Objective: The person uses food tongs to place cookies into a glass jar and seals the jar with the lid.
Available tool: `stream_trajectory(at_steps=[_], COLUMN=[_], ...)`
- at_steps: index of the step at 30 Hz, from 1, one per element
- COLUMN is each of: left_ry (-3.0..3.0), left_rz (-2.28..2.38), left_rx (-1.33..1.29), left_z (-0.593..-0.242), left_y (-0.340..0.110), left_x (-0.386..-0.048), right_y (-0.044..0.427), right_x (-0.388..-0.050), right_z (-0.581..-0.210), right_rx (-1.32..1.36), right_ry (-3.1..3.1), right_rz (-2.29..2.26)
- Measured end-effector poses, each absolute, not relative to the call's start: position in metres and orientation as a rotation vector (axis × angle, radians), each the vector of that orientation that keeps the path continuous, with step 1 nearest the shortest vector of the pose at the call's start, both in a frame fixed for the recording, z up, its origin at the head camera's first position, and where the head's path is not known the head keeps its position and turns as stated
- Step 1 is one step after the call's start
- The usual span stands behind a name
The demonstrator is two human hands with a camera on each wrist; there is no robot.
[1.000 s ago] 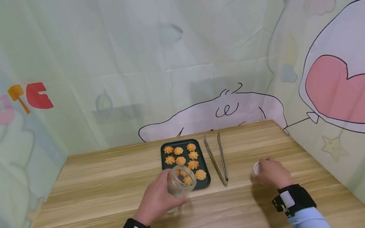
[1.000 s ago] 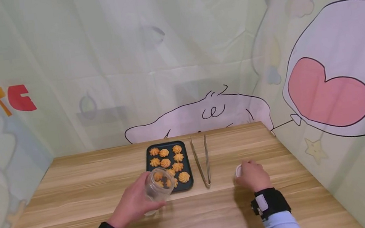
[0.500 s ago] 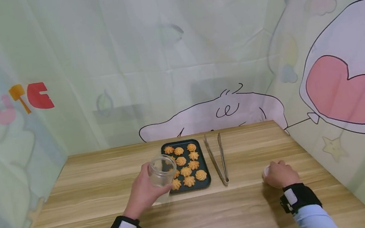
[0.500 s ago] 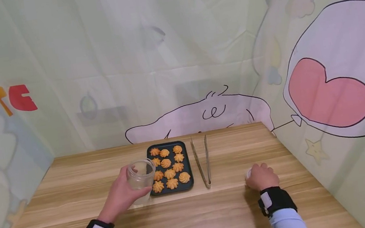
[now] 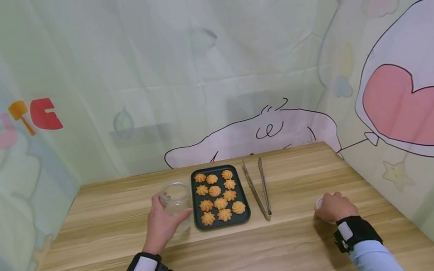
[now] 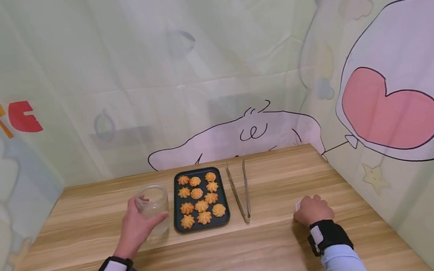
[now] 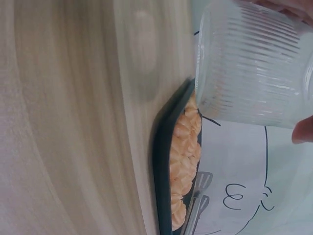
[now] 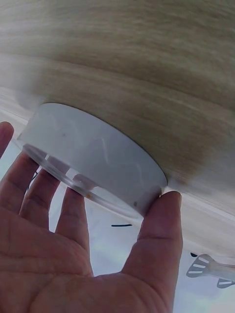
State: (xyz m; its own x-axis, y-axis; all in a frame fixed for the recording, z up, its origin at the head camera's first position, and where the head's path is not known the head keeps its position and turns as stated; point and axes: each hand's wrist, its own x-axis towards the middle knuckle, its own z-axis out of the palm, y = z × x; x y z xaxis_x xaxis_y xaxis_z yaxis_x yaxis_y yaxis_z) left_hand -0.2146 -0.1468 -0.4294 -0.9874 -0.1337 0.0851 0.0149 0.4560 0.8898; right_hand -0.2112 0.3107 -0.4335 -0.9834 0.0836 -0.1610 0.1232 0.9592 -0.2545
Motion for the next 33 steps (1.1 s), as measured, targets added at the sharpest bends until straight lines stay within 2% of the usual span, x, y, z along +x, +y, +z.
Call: stream_trajectory(at_steps=[17, 33], left_ry=[-2.583, -2.596], left_rz=[-1.594, -1.603], left_rx=[0.2, 0.235], left_z=[-0.445, -0.455], left_y=[-0.154, -0.161], left_x=[-0.224, -0.219], right_y=[0.309, 0.288], right_x=[-0.212, -0.221], right_z=[-0.433, -0.413], right_rx=[0.256, 0.225], right_ry=[2.961, 3.038], right_rz=[-0.45, -0.476])
